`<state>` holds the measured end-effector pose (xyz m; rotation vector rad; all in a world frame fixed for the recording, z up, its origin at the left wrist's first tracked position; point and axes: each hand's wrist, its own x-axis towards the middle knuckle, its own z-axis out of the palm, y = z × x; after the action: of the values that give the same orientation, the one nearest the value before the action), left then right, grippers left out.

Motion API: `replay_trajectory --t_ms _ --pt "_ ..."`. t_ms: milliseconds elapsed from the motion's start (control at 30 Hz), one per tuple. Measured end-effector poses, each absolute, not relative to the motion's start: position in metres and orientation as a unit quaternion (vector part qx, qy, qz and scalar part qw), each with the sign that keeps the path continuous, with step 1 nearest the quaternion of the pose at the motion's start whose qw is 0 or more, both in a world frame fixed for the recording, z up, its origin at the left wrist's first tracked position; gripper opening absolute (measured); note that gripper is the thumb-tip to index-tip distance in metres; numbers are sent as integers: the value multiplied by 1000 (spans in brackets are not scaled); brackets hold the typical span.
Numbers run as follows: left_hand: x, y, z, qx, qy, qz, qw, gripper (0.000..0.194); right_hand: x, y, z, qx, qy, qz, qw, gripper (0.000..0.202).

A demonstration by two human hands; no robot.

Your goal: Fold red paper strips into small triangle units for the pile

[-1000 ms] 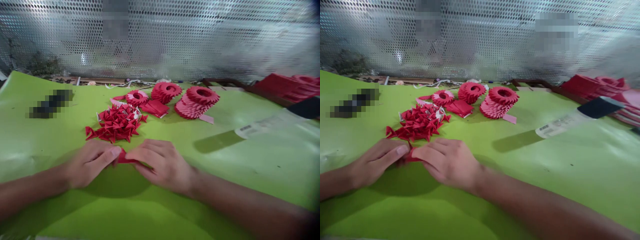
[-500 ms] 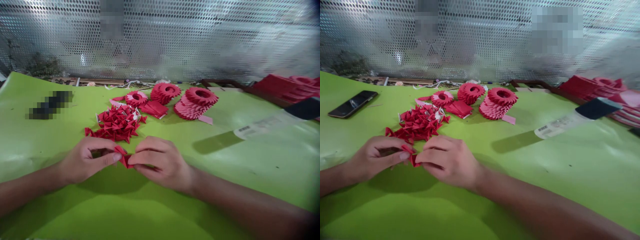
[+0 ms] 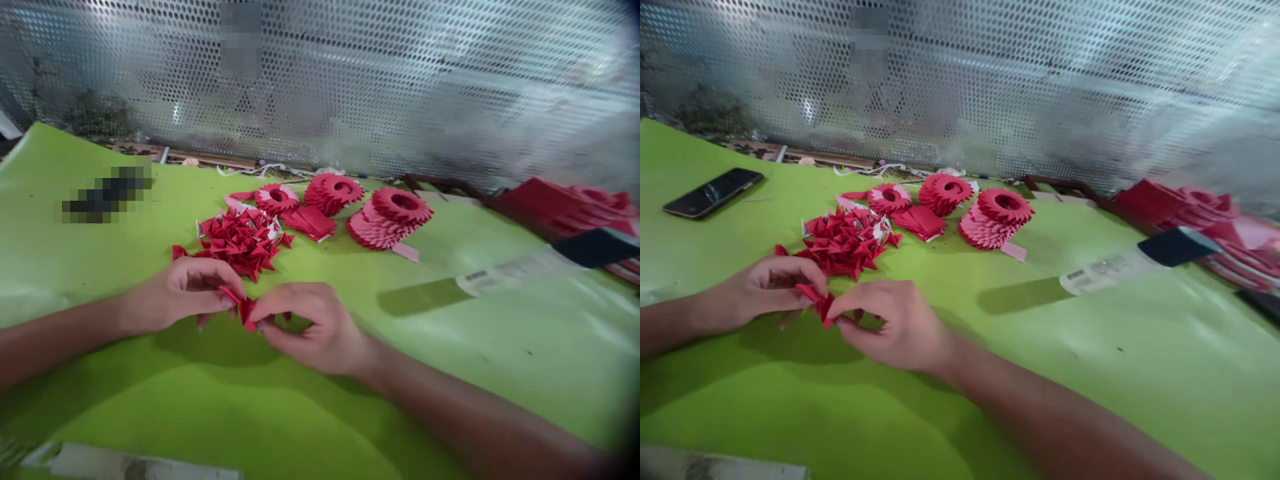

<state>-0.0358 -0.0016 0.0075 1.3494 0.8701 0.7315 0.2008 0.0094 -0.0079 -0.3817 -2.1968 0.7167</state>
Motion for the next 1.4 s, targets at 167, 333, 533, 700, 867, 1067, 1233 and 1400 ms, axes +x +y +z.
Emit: replay_trajectory --t_ms 167,333,533,700,867,1067,1233,1400 --pt "-34 1 7 577 365 329 652 7 201 11 -10 -136 -858 328 371 13" --pt "-34 3 6 581 359 329 652 6 202 13 -12 -159 -841 372 360 8" --pt "-36 4 3 587 370 328 641 6 201 11 -4 -281 -798 432 312 2" --pt "-37 3 0 604 361 333 628 12 196 10 -3 -367 -742 477 297 9" --pt "-34 0 3 630 357 331 605 15 194 12 -4 -342 -712 508 343 7" --pt "-29 -3 -7 631 439 338 543 30 193 10 -2 -373 -670 524 371 24" --pt "-28 -8 -6 699 442 246 505 43 191 7 -2 -373 -653 542 376 26" --pt "-23 -14 2 769 443 206 411 48 189 5 -4 -360 -663 550 357 25"
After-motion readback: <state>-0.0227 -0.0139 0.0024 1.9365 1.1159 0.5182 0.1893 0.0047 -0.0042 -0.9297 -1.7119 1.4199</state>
